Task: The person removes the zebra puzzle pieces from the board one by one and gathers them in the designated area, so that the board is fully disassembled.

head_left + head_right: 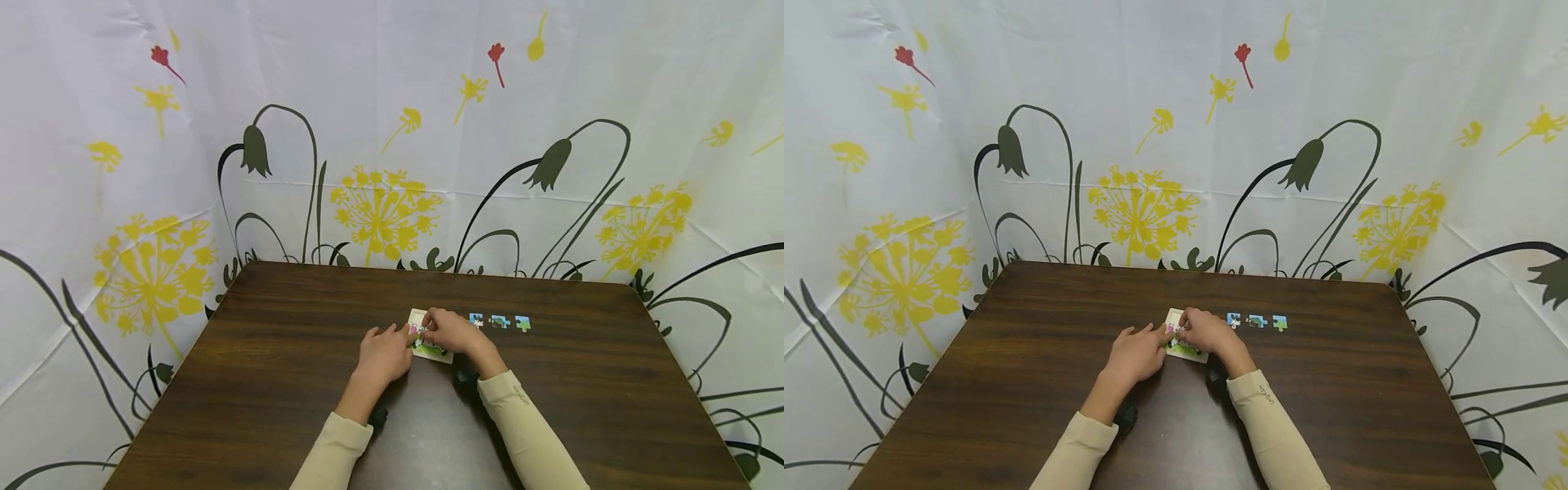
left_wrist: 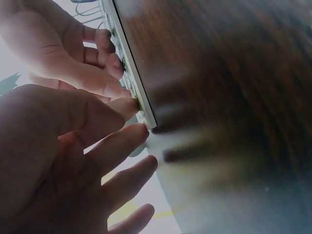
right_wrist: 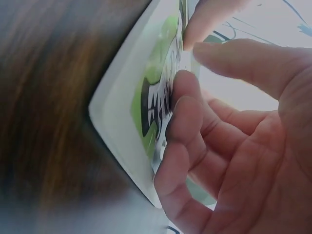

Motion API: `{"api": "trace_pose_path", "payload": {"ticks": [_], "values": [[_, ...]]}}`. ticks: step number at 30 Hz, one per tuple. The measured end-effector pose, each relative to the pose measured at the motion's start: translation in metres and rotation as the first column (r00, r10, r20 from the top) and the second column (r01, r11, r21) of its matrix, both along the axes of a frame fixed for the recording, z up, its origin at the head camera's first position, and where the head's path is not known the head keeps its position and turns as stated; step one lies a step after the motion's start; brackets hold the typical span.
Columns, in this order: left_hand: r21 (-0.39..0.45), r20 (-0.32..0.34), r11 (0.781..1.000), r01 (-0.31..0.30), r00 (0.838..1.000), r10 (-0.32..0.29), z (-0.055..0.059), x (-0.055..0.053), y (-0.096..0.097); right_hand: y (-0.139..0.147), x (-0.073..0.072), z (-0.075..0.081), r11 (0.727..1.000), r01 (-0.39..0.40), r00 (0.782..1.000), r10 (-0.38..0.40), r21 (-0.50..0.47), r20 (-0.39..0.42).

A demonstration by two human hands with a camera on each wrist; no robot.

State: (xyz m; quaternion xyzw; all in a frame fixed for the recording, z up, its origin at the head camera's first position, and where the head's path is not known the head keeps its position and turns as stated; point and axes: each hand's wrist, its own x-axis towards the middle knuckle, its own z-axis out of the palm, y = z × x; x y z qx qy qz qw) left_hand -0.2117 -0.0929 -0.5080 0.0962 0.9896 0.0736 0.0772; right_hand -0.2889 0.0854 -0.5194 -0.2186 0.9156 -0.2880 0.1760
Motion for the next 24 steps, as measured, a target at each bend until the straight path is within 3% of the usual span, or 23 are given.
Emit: {"api": "trace_pose_path", "payload": {"ticks": [12, 20, 24], "values": [[0.038, -0.046, 0.999, 0.026, 0.999, -0.024, 0.001, 0.009, 0.001, -0.007, 0.007, -0.002, 0.994, 0.085, 0.996, -0.084, 0.075, -0.017], [0.163, 0.050, 0.984, 0.066, 0.996, -0.075, 0.003, 0.005, -0.011, -0.007, 0.005, -0.002, 0.996, 0.086, 0.996, -0.085, 0.038, -0.019], [0.219, 0.065, 0.972, 0.087, 0.993, -0.103, 0.003, 0.003, -0.017, -0.005, 0.002, -0.003, 0.996, 0.080, 0.997, -0.080, 0.023, -0.020]]}}
